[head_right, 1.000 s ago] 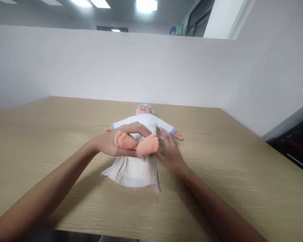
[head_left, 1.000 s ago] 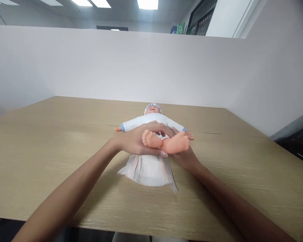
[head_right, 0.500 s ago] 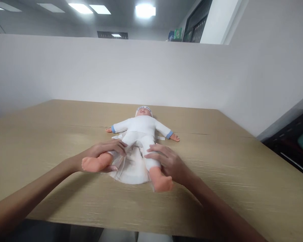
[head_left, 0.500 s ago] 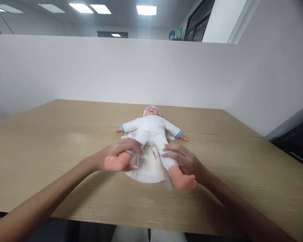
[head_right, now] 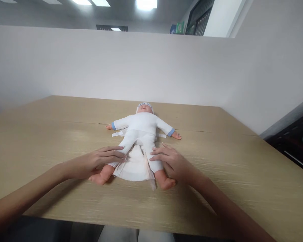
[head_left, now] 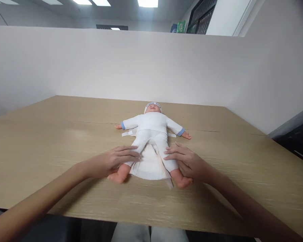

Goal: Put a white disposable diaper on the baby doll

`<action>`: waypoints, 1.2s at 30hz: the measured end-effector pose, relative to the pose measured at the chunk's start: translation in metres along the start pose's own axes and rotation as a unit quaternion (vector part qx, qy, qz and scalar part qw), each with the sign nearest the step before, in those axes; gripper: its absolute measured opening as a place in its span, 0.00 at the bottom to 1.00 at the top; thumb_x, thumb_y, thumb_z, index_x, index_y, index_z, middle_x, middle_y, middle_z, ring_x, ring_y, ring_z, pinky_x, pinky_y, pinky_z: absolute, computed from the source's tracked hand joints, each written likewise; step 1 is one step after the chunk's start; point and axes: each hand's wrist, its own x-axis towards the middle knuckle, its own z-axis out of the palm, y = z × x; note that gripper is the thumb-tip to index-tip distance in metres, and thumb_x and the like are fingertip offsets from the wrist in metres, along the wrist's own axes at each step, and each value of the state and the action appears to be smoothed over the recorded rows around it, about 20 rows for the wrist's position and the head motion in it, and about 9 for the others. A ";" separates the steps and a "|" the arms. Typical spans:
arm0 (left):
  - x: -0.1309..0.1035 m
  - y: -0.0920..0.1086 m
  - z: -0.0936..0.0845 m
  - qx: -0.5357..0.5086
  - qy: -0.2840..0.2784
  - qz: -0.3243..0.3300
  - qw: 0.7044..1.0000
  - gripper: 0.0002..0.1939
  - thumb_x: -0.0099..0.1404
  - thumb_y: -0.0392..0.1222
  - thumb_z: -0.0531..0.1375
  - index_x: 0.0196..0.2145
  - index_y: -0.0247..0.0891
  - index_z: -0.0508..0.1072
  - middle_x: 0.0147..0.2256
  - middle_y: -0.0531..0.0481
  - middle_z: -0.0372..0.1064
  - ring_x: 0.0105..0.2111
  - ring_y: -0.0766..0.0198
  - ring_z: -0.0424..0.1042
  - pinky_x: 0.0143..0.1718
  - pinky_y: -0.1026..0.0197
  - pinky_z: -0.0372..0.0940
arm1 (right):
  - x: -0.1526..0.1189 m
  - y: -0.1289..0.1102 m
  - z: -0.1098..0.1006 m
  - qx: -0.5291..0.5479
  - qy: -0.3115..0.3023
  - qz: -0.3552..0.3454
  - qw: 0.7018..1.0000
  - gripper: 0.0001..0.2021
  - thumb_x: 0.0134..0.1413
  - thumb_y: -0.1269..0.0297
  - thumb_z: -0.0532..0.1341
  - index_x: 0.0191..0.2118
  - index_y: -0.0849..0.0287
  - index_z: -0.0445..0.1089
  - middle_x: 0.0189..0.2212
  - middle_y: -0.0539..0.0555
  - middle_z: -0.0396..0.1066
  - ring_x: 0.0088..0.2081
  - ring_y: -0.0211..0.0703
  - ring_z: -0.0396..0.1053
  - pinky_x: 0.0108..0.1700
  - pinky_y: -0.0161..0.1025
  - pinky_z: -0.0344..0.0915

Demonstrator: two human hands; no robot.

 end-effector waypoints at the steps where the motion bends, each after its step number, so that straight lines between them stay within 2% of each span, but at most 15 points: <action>1: 0.000 0.001 0.000 0.005 -0.004 -0.002 1.000 0.44 0.66 0.22 0.57 0.75 0.50 0.62 0.71 0.46 0.65 0.77 0.46 0.52 0.75 0.39 0.59 | 0.002 -0.010 -0.003 -0.001 -0.013 0.023 1.000 0.19 0.70 0.73 0.54 0.57 0.51 0.76 0.58 0.57 0.79 0.64 0.51 0.74 0.74 0.64 0.62; 3: 0.001 0.002 -0.001 0.007 -0.005 -0.003 1.000 0.41 0.68 0.23 0.56 0.74 0.49 0.63 0.71 0.46 0.66 0.77 0.48 0.52 0.75 0.42 0.59 | 0.005 -0.033 -0.004 -0.026 -0.026 0.062 0.997 0.19 0.69 0.58 0.63 0.62 0.53 0.74 0.61 0.62 0.76 0.66 0.61 0.71 0.74 0.69 0.59; 5: 0.001 0.004 -0.001 0.003 -0.001 -0.006 1.000 0.37 0.71 0.24 0.55 0.73 0.49 0.65 0.71 0.46 0.67 0.77 0.49 0.53 0.75 0.43 0.59 | 0.007 -0.054 0.003 -0.067 -0.015 0.075 0.995 0.32 0.62 0.47 0.69 0.66 0.55 0.71 0.64 0.67 0.73 0.68 0.69 0.68 0.73 0.73 0.59; 8: 0.001 0.008 -0.003 -0.005 -0.005 -0.018 1.000 0.36 0.73 0.26 0.54 0.73 0.50 0.66 0.71 0.47 0.67 0.77 0.49 0.54 0.75 0.45 0.59 | 0.007 -0.071 0.022 -0.129 0.011 0.078 0.988 0.32 0.62 0.57 0.69 0.69 0.57 0.68 0.63 0.68 0.73 0.69 0.69 0.66 0.72 0.71 0.63; 10: 0.001 0.011 -0.006 -0.015 -0.014 -0.030 0.999 0.35 0.72 0.26 0.55 0.72 0.52 0.66 0.71 0.49 0.66 0.77 0.49 0.53 0.75 0.45 0.59 | 0.006 -0.073 0.033 -0.165 0.028 0.084 0.982 0.27 0.63 0.69 0.64 0.68 0.57 0.69 0.62 0.67 0.74 0.68 0.66 0.68 0.70 0.67 0.66; 12: 0.001 0.016 -0.009 -0.027 -0.017 -0.047 0.998 0.33 0.73 0.30 0.57 0.71 0.53 0.67 0.71 0.51 0.66 0.77 0.48 0.53 0.74 0.45 0.59 | 0.006 -0.070 0.037 -0.182 0.037 0.085 0.979 0.26 0.63 0.75 0.61 0.65 0.58 0.71 0.60 0.67 0.75 0.66 0.65 0.70 0.69 0.65 0.68; 14: 0.004 0.023 -0.010 -0.033 -0.014 -0.074 0.997 0.28 0.74 0.40 0.62 0.70 0.52 0.68 0.70 0.49 0.67 0.76 0.43 0.54 0.72 0.44 0.61 | 0.007 -0.066 0.037 -0.180 0.048 0.084 0.979 0.23 0.64 0.76 0.59 0.63 0.59 0.73 0.57 0.66 0.77 0.64 0.64 0.71 0.67 0.65 0.69; 16: 0.009 0.032 -0.006 -0.034 0.005 -0.112 0.993 0.31 0.70 0.54 0.68 0.67 0.49 0.70 0.67 0.44 0.69 0.74 0.38 0.57 0.68 0.42 0.65 | 0.008 -0.062 0.034 -0.158 0.056 0.087 0.982 0.21 0.65 0.77 0.57 0.60 0.58 0.73 0.55 0.64 0.78 0.63 0.61 0.72 0.68 0.64 0.67; 18: 0.017 0.041 0.004 -0.032 0.038 -0.152 0.987 0.35 0.63 0.61 0.72 0.62 0.46 0.72 0.63 0.42 0.71 0.68 0.36 0.62 0.63 0.42 0.67 | 0.011 -0.057 0.030 -0.130 0.064 0.098 0.985 0.19 0.68 0.78 0.54 0.57 0.56 0.73 0.53 0.62 0.79 0.61 0.58 0.74 0.67 0.62 0.67; 22: 0.034 0.050 0.024 0.003 0.126 -0.175 0.976 0.14 0.68 0.46 0.66 0.50 0.43 0.72 0.52 0.44 0.75 0.58 0.43 0.66 0.58 0.43 0.66 | 0.022 -0.047 0.019 -0.087 0.073 0.163 0.980 0.13 0.73 0.72 0.51 0.45 0.54 0.74 0.40 0.57 0.79 0.43 0.53 0.76 0.46 0.49 0.71; 25: 0.045 0.041 0.023 0.030 0.189 -0.185 0.964 0.05 0.71 0.41 0.58 0.44 0.42 0.72 0.43 0.46 0.75 0.50 0.48 0.68 0.51 0.48 0.67 | 0.035 -0.035 0.011 -0.033 0.084 0.201 0.976 0.13 0.75 0.65 0.52 0.37 0.53 0.71 0.32 0.53 0.75 0.35 0.48 0.71 0.37 0.43 0.65; 27: 0.052 0.029 0.015 0.015 0.229 -0.204 0.952 0.09 0.76 0.46 0.54 0.40 0.42 0.71 0.38 0.48 0.73 0.43 0.51 0.69 0.45 0.51 0.66 | 0.046 -0.025 0.007 0.014 0.101 0.208 0.973 0.14 0.76 0.62 0.53 0.35 0.53 0.69 0.30 0.52 0.73 0.33 0.46 0.70 0.36 0.42 0.64; 30: 0.065 0.005 0.000 -0.015 0.286 -0.200 0.937 0.18 0.79 0.53 0.51 0.36 0.42 0.69 0.38 0.48 0.72 0.43 0.54 0.69 0.47 0.52 0.66 | 0.064 -0.009 0.004 0.046 0.164 0.195 0.966 0.13 0.74 0.61 0.55 0.37 0.55 0.73 0.39 0.55 0.76 0.42 0.49 0.74 0.47 0.45 0.68; 33: 0.083 -0.019 -0.012 -0.043 0.329 -0.185 0.925 0.17 0.78 0.55 0.52 0.38 0.41 0.71 0.44 0.46 0.74 0.48 0.52 0.69 0.53 0.50 0.64 | 0.082 0.006 0.003 0.059 0.205 0.182 0.960 0.13 0.73 0.60 0.55 0.44 0.56 0.77 0.51 0.59 0.76 0.54 0.53 0.73 0.58 0.48 0.66; 36: 0.102 -0.041 -0.021 -0.108 0.328 -0.208 0.915 0.21 0.78 0.58 0.51 0.34 0.41 0.68 0.36 0.50 0.70 0.40 0.56 0.68 0.45 0.54 0.65 | 0.099 0.024 0.000 0.105 0.179 0.237 0.949 0.16 0.72 0.56 0.55 0.43 0.57 0.77 0.45 0.56 0.78 0.48 0.52 0.74 0.52 0.45 0.66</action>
